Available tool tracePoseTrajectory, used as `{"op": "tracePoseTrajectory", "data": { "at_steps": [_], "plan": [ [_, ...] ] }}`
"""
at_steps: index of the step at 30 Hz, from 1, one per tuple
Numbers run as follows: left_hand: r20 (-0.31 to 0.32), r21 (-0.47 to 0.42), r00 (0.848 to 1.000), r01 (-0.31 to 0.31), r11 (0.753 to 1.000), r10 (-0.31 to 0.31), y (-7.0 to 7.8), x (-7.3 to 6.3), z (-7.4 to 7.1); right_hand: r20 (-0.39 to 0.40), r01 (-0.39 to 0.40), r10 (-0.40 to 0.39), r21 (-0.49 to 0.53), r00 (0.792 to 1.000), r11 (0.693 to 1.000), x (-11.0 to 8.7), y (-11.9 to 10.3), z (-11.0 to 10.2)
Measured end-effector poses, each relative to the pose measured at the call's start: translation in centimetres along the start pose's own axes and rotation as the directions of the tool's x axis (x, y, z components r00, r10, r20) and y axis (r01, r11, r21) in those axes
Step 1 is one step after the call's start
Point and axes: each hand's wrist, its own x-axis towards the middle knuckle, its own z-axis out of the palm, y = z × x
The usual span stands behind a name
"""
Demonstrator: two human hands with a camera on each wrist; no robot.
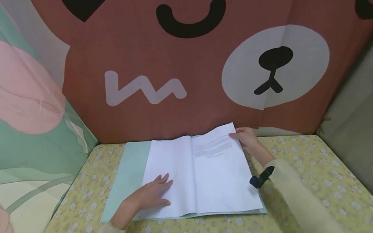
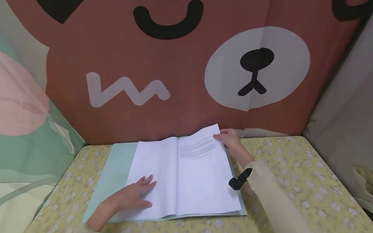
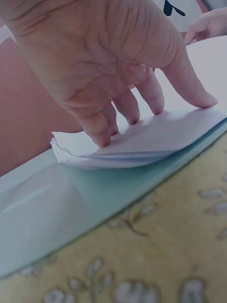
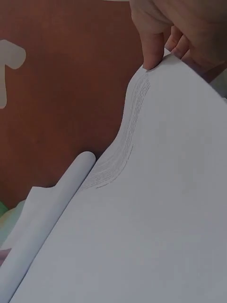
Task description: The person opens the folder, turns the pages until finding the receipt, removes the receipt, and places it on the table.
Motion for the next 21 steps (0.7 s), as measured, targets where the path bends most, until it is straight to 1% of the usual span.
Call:
{"op": "tracePoseTrajectory", "data": {
  "at_steps": [2, 4, 10, 15, 21],
  "plan": [
    [0.006, 0.01, 1.0, 0.006, 1.0, -0.006, 0.0, -0.1, 0.1, 0.042, -0.029, 0.029, 0.014, 0.999, 0.999, -0.2, -0.2, 0.0],
    [0.008, 0.026, 1.0, 0.009, 1.0, -0.01, 0.1, -0.2, 0.1, 0.084, -0.043, 0.04, 0.039, 0.996, 0.998, -0.4, -0.3, 0.0],
    [0.0, 0.063, 0.999, 0.037, 0.997, -0.037, 0.0, -0.1, -0.2, 0.203, -0.02, -0.001, 0.103, 0.979, 0.994, -0.6, -1.2, -0.2],
    [-0.008, 0.084, 0.998, 0.055, 0.995, -0.055, -0.1, -0.1, -0.4, 0.253, -0.044, 0.004, 0.151, 0.967, 0.988, -0.9, -2.1, -0.4],
    [-0.026, 0.104, 0.999, 0.05, 0.993, -0.048, 0.3, -0.2, -0.8, 0.277, -0.057, -0.003, 0.209, 0.961, 0.976, -1.0, -2.7, -0.4]
  ]
}}
